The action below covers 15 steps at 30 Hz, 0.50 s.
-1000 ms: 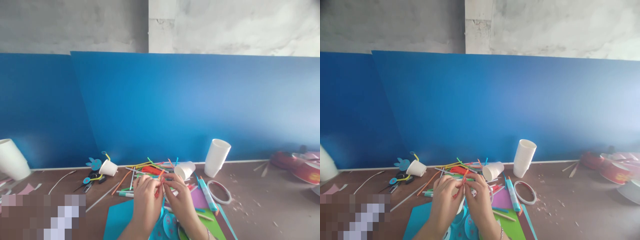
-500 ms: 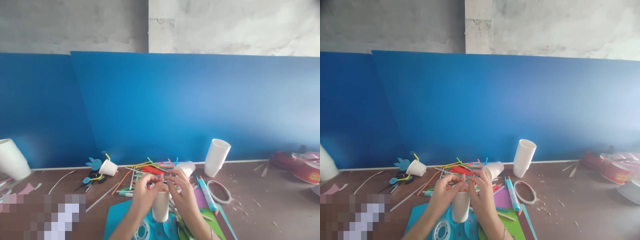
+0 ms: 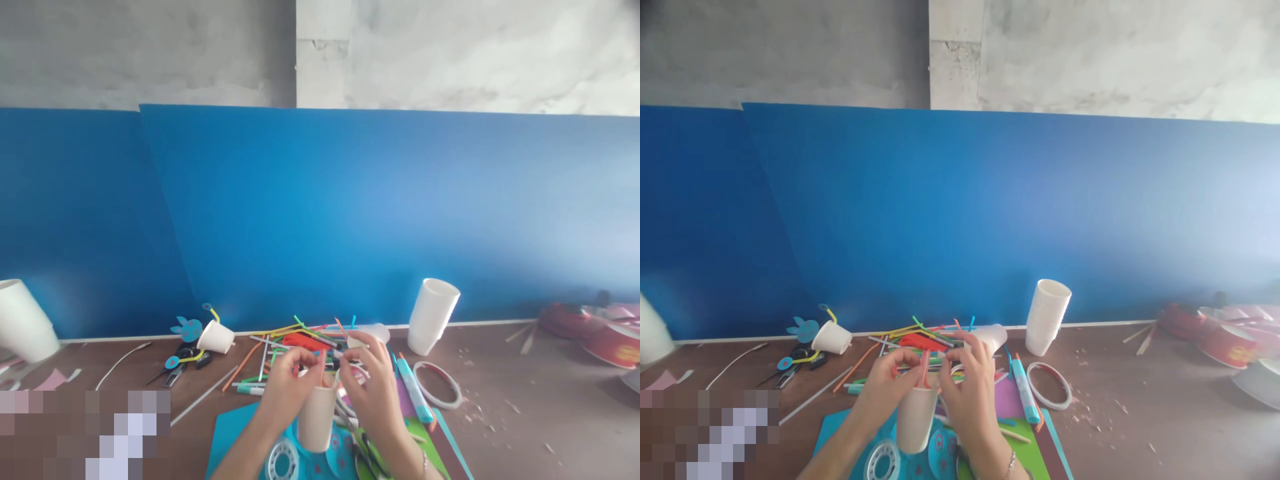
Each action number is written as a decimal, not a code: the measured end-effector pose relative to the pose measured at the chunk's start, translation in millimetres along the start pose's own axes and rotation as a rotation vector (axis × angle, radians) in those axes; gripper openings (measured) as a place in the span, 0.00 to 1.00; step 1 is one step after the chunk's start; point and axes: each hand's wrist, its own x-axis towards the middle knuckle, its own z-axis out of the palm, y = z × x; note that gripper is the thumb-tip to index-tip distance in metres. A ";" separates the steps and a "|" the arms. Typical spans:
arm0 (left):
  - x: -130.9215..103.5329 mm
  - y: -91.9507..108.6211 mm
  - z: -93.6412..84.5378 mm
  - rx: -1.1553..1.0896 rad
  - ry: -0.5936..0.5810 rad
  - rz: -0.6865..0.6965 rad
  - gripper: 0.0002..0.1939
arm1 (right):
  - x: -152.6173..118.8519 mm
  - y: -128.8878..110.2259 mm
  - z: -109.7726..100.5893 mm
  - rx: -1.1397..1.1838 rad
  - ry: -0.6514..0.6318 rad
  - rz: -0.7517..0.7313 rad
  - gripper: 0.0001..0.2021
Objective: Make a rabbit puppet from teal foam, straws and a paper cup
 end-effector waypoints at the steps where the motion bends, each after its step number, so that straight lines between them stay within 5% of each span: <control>1: 1.3 -1.9 -2.1 -0.068 -0.015 -0.054 0.07 | 2.6 4.2 -2.1 0.035 0.015 0.045 0.08; 4: 4.1 -6.1 -8.0 -0.267 -0.091 -0.192 0.06 | 9.4 19.1 -6.8 0.071 -0.008 0.173 0.11; 8: 3.4 -3.0 -11.6 -0.298 -0.142 -0.187 0.07 | 12.1 35.5 -5.1 -0.131 -0.112 0.148 0.07; 15: 10.2 -6.1 -22.3 -0.393 -0.020 -0.234 0.12 | 6.0 35.8 -5.4 -0.267 -0.651 0.154 0.09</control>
